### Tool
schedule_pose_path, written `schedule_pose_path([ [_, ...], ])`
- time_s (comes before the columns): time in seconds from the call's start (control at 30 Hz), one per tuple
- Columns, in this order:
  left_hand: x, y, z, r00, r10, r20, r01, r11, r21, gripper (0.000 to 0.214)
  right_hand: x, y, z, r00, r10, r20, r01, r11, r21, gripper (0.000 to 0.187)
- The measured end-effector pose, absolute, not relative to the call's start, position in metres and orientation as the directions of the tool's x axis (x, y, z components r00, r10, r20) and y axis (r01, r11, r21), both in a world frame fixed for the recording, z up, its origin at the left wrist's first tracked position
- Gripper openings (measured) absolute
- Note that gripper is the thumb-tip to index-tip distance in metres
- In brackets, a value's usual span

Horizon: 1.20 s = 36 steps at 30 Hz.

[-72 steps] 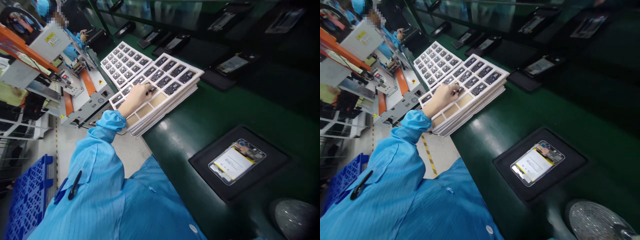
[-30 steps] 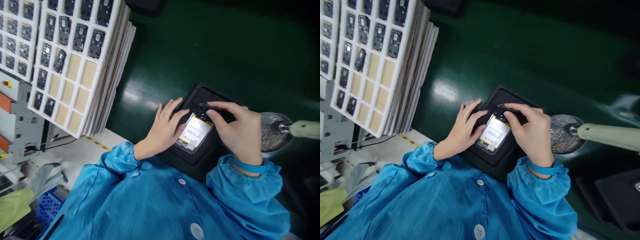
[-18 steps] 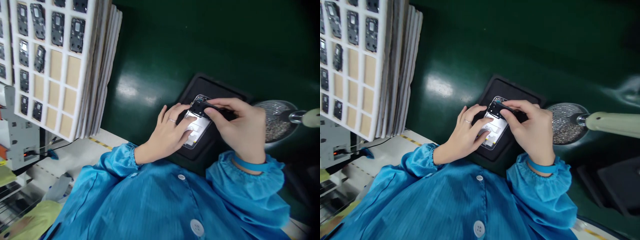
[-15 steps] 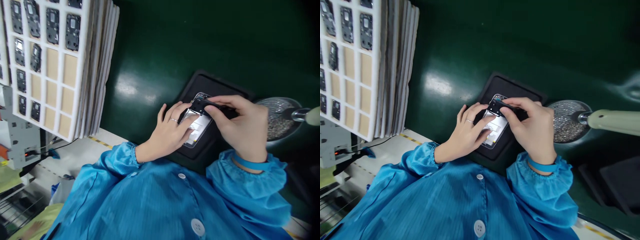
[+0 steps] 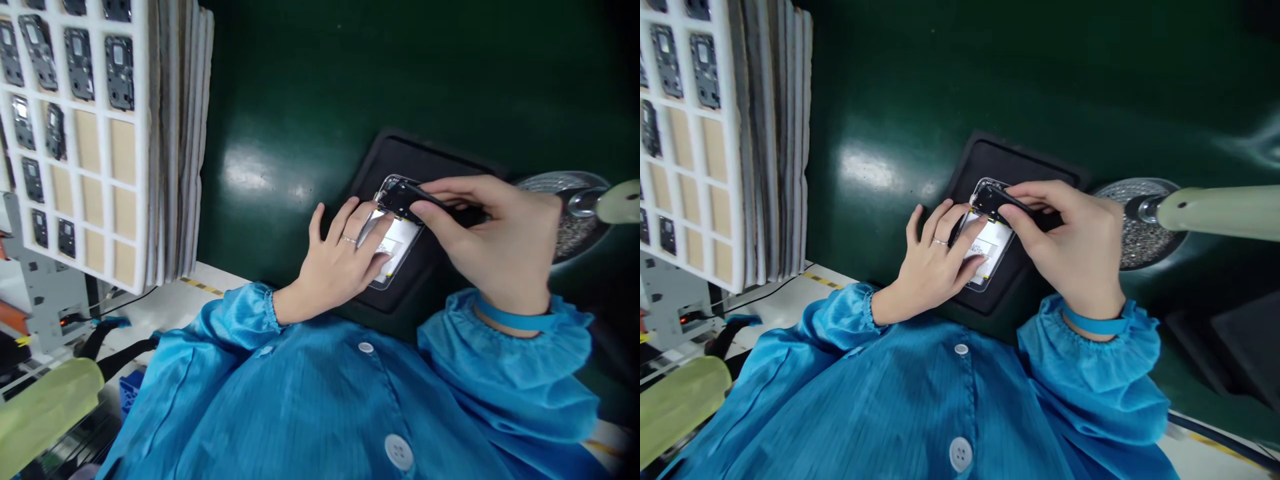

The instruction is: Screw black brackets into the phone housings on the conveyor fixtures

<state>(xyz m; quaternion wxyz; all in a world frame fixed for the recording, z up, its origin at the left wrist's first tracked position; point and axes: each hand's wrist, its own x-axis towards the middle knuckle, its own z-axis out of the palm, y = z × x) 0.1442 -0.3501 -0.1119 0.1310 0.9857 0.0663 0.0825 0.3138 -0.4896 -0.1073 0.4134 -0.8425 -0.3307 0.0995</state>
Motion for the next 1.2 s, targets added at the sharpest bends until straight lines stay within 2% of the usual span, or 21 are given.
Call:
schedule_pose_path([
  [0.23,0.145,-0.353,-0.113,0.977,0.16,0.144,0.123,-0.963,0.24,0.052,0.306,-0.494,-0.109,0.794,0.59,0.144,0.468,-0.443,-0.764,0.026],
  [0.7,0.146,-0.351,-0.11,0.988,0.135,0.07,0.115,-0.964,0.239,0.064,0.302,-0.49,-0.117,0.802,0.565,0.192,0.482,-0.424,-0.767,0.023],
  [0.97,0.146,-0.352,-0.109,0.991,0.118,0.07,0.105,-0.979,0.174,0.067,0.303,-0.49,-0.118,0.803,0.564,0.193,0.485,-0.43,-0.761,0.024],
  [1.2,0.15,-0.363,-0.106,0.992,0.084,0.09,0.08,-0.995,0.054,0.085,0.302,-0.488,-0.118,0.819,0.54,0.193,0.464,-0.425,-0.777,0.023],
])
